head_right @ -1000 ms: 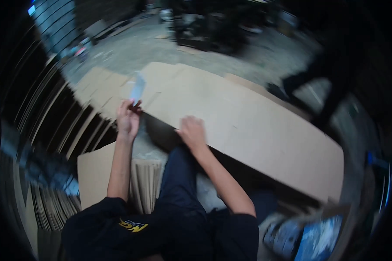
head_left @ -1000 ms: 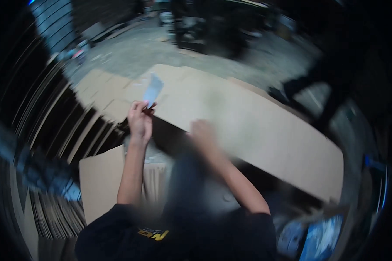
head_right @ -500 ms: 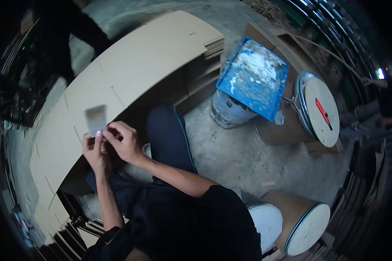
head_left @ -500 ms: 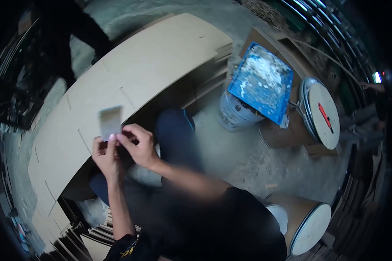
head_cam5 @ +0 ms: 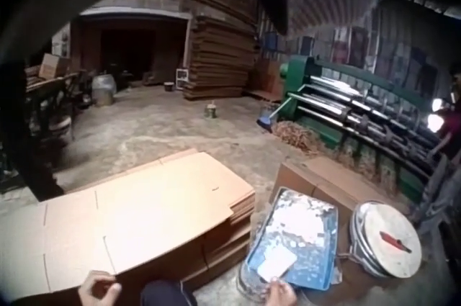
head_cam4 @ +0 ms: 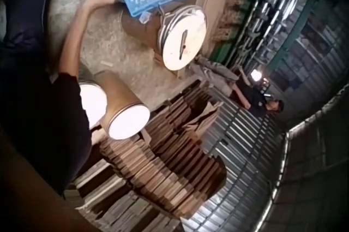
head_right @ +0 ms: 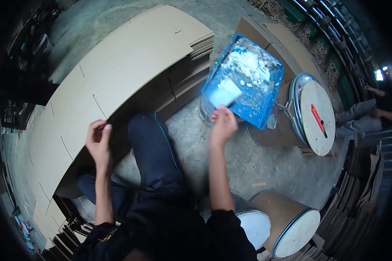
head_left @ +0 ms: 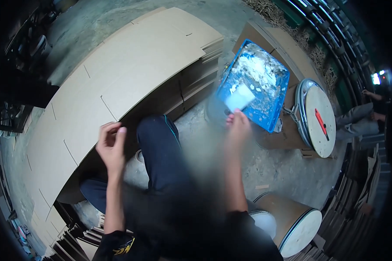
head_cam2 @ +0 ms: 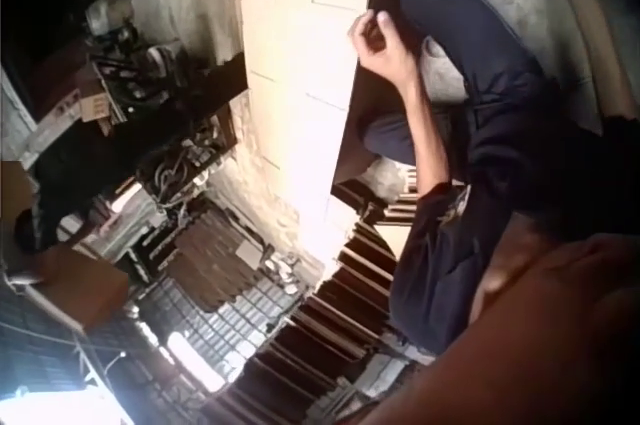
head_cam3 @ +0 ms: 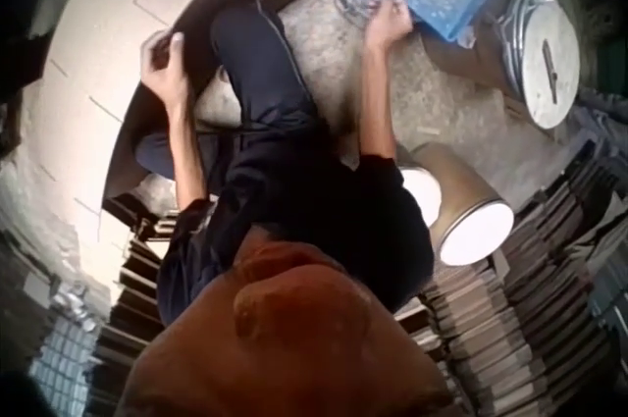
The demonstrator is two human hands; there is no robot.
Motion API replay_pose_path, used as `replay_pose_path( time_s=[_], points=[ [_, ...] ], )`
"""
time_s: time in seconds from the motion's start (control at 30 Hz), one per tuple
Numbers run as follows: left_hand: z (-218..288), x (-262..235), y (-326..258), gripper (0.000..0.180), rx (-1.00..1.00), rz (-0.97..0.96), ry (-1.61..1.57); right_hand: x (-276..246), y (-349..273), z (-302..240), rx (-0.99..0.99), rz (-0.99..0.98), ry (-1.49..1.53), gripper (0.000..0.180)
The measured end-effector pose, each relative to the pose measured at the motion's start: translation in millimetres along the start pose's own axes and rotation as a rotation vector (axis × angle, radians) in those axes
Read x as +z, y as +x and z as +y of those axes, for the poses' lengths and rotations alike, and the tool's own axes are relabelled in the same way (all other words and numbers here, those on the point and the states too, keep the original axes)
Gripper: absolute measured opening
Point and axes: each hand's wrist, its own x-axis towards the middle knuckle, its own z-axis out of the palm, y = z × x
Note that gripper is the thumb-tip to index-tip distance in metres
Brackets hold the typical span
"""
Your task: Folding large cardboard sheets and applying adhesive and labels to prepare them for box assembly.
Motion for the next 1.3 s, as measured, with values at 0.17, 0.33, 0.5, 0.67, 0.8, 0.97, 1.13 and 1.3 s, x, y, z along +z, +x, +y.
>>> replay_pose_path(
  time_s=[0.17,0.33,0.5,0.67,0.8,0.97,1.13,1.3],
  points=[
    [-17,-82,11,0.009,0.017,0.205,0.126,-30,20,3,0.261,0.142,0.091,0.019],
    [-24,-112,6,0.01,-0.011,0.331,0.064,-35,19,10,0.247,0.199,0.254,0.037],
    [-32,-130,10,0.013,0.043,0.329,0.144,-9,-15,32,0.164,0.013,0.21,0.036],
    [11,-154,6,0.028,0.082,0.017,0.767,111,-21,19,-0.262,-0.472,-0.079,0.031],
    [12,-183,1,0.042,0.131,-0.195,0.816,193,62,-4,-0.817,-0.425,-0.66,0.073],
    [-40,-212,9,0.043,0.328,-0.345,0.886,203,182,24,-0.736,-0.618,-0.965,0.074],
    [-55,-208,-3,0.023,0.41,-0.171,0.904,225,213,-26,-0.969,-0.622,-0.727,0.056],
    [-57,-154,-1,0.022,0.479,-0.197,0.922,256,201,-174,-0.802,-0.689,-0.1,0.038]
  ],
)
